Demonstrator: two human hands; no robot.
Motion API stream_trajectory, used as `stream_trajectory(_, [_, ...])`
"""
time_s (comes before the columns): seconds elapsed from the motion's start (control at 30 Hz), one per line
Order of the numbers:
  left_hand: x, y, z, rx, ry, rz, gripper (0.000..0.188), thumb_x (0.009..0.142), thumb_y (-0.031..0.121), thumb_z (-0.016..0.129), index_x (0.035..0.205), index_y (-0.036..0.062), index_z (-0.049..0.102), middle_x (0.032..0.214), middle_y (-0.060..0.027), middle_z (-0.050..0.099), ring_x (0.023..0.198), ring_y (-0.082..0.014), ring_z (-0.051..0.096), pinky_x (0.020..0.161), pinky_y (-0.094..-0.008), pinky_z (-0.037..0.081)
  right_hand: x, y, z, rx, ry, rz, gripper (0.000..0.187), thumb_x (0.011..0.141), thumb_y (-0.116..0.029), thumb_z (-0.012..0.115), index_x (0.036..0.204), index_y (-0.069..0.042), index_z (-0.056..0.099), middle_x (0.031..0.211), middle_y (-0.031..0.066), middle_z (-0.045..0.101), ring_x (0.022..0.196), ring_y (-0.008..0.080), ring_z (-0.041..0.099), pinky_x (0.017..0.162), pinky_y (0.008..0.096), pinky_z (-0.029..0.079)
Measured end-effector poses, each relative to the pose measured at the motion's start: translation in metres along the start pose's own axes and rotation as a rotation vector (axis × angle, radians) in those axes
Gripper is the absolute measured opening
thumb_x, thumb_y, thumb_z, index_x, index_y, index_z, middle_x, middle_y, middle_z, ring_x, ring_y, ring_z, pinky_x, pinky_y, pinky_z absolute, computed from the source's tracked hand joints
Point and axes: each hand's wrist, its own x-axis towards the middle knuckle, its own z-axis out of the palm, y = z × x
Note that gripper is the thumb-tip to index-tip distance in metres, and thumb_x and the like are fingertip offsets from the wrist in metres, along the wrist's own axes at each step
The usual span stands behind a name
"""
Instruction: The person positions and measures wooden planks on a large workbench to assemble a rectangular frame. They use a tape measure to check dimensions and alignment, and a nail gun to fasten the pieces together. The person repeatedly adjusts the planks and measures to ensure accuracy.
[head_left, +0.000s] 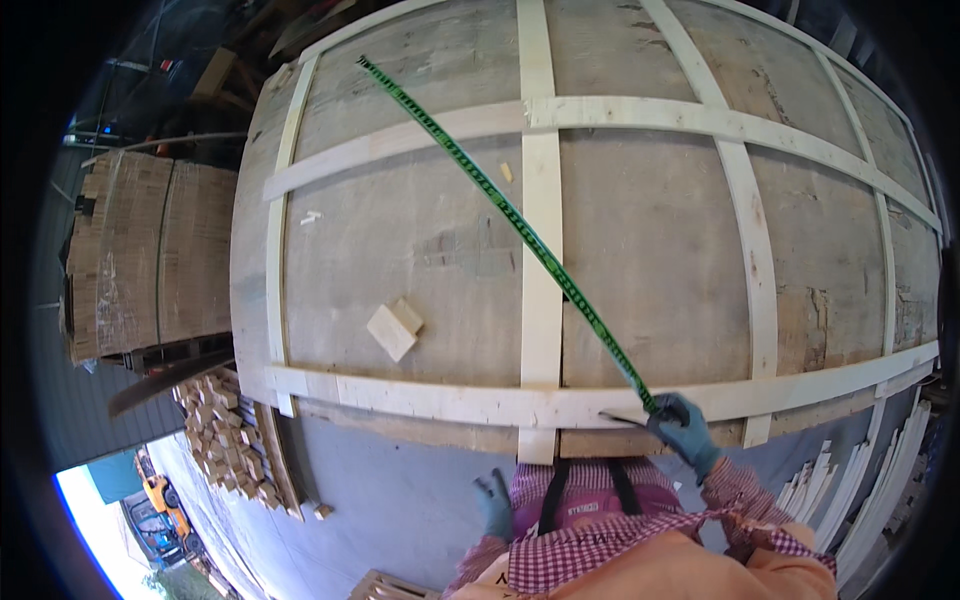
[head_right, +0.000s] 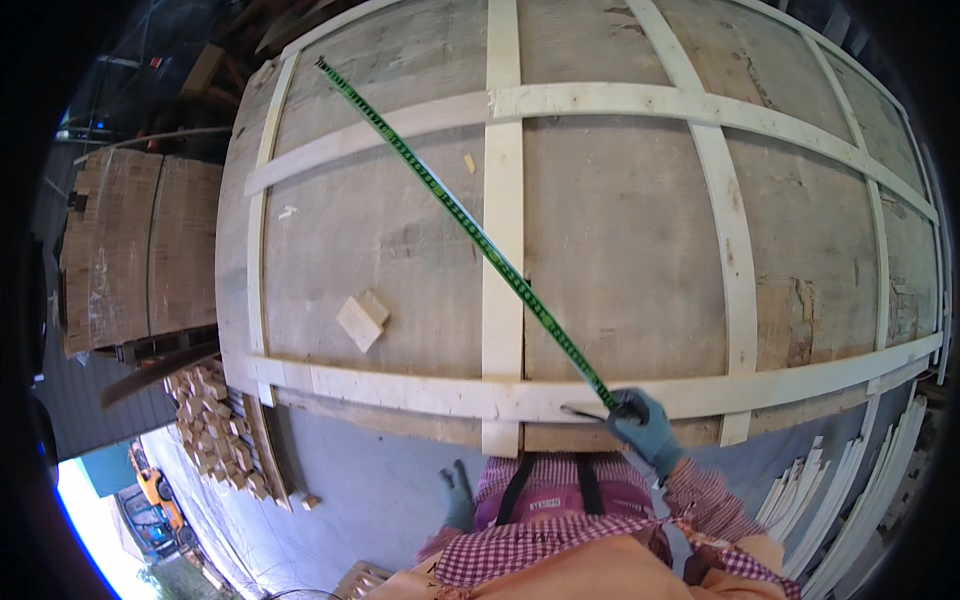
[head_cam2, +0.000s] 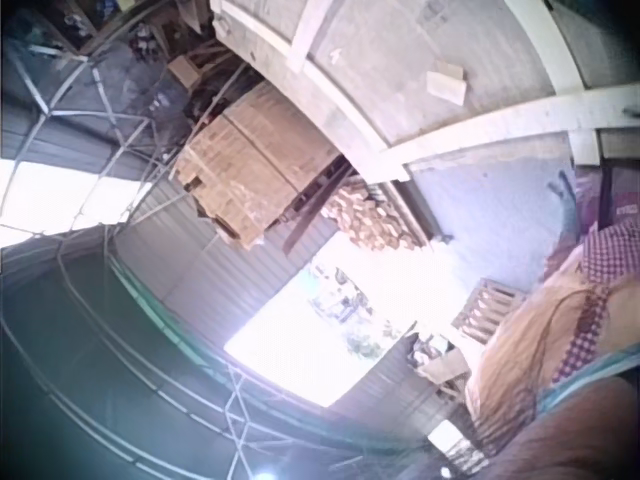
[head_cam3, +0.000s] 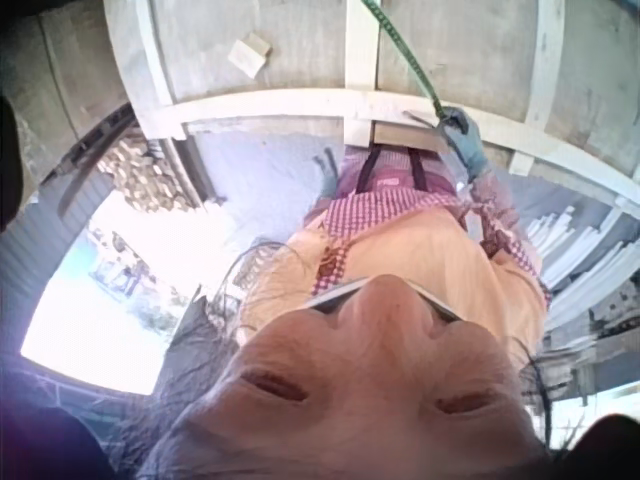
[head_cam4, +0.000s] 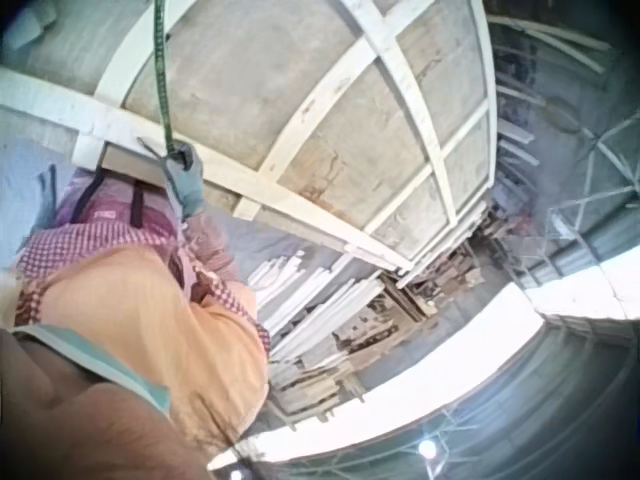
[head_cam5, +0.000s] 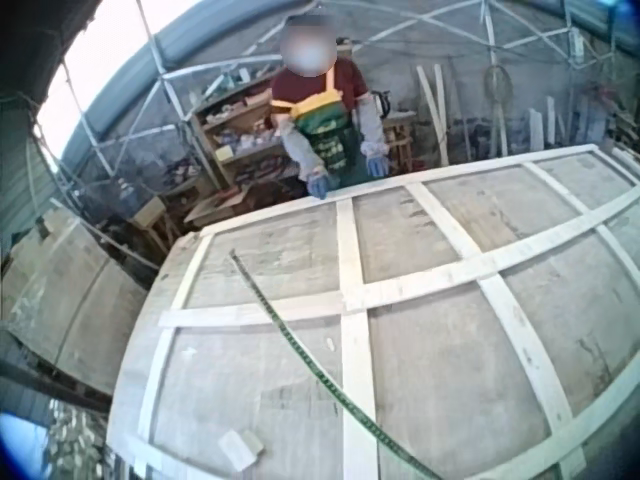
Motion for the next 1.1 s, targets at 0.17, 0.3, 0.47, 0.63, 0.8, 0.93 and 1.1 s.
stream_trajectory(0.17, [0.007, -0.034, 0.083, -0.56, -0.389, -0.412, 0.054, 0.095, 0.051, 0.055, 0.123, 0.0059, 0.043, 0.122, -0.0245, 0.057, 0.105, -0.0345, 0.062, 0.086, -0.043, 0.054, 0.006, -0.044, -0.001, -0.204, -0.089, 0.002, 0.03, 0.079, -0.004, 0.071, 0.106, 0.001, 0.06, 0.087, 0.0015, 0.06, 0.08, 0.0076, 0.055, 0.072, 0.0241, 0.048])
stream_trajectory(0.3, [-0.018, -0.007, 0.098, -0.451, -0.31, -0.276, 0.042, 0.098, 0.036, 0.055, 0.123, 0.0048, 0.041, 0.092, -0.0118, 0.062, 0.08, -0.0262, 0.067, 0.078, -0.041, 0.06, 0.0, -0.04, -0.018, -0.228, -0.086, -0.056, 0.031, 0.079, -0.003, 0.07, 0.107, 0.0, 0.059, 0.087, 0.0, 0.058, 0.077, 0.007, 0.052, 0.067, 0.0215, 0.046])
stream_trajectory(0.47, [-0.012, -0.015, 0.095, -0.43, -0.321, -0.22, 0.034, 0.1, 0.03, 0.053, 0.124, 0.0082, 0.042, 0.084, -0.01, 0.062, 0.073, -0.0246, 0.066, 0.072, -0.0426, 0.06, -0.011, -0.045, -0.01, -0.114, -0.117, 0.1, 0.031, 0.079, -0.003, 0.071, 0.107, 0.0, 0.058, 0.09, -0.0007, 0.057, 0.081, 0.0063, 0.05, 0.071, 0.0222, 0.046])
stream_trajectory(0.63, [-0.001, -0.036, 0.098, -0.498, -0.392, -0.277, 0.036, 0.1, 0.031, 0.052, 0.125, 0.0076, 0.043, 0.086, -0.0137, 0.066, 0.076, -0.0278, 0.068, 0.068, -0.043, 0.061, -0.004, -0.021, -0.015, -0.112, -0.18, 0.01, 0.03, 0.079, -0.003, 0.07, 0.107, 0.0, 0.058, 0.093, -0.0002, 0.056, 0.085, 0.0071, 0.049, 0.077, 0.0228, 0.045])
stream_trajectory(0.8, [-0.027, -0.019, 0.114, -0.411, -0.406, -0.269, 0.036, 0.1, 0.033, 0.051, 0.123, 0.0061, 0.044, 0.09, -0.0157, 0.068, 0.079, -0.0295, 0.07, 0.067, -0.0422, 0.062, -0.004, -0.026, -0.013, -0.121, -0.173, 0.022, 0.029, 0.08, -0.002, 0.069, 0.106, 0.0, 0.058, 0.093, 0.0003, 0.057, 0.086, 0.0076, 0.05, 0.078, 0.0232, 0.045])
stream_trajectory(0.93, [0.023, -0.093, 0.11, -0.684, -0.584, -0.388, 0.035, 0.1, 0.032, 0.052, 0.123, 0.0071, 0.043, 0.089, -0.0159, 0.068, 0.075, -0.0302, 0.07, 0.065, -0.0421, 0.062, -0.004, -0.03, -0.004, -0.068, -0.174, 0.049, 0.028, 0.08, -0.001, 0.069, 0.105, 0.001, 0.058, 0.095, 0.0013, 0.059, 0.088, 0.0081, 0.052, 0.08, 0.0238, 0.046])
stream_trajectory(1.1, [-0.026, -0.037, 0.126, -0.425, -0.454, -0.364, 0.035, 0.1, 0.033, 0.053, 0.122, 0.0088, 0.041, 0.087, -0.0168, 0.068, 0.072, -0.0314, 0.069, 0.061, -0.0441, 0.062, -0.001, -0.03, -0.006, -0.014, -0.145, 0.12, 0.028, 0.08, -0.001, 0.069, 0.105, 0.001, 0.058, 0.096, 0.0019, 0.06, 0.09, 0.0084, 0.053, 0.082, 0.0243, 0.047])
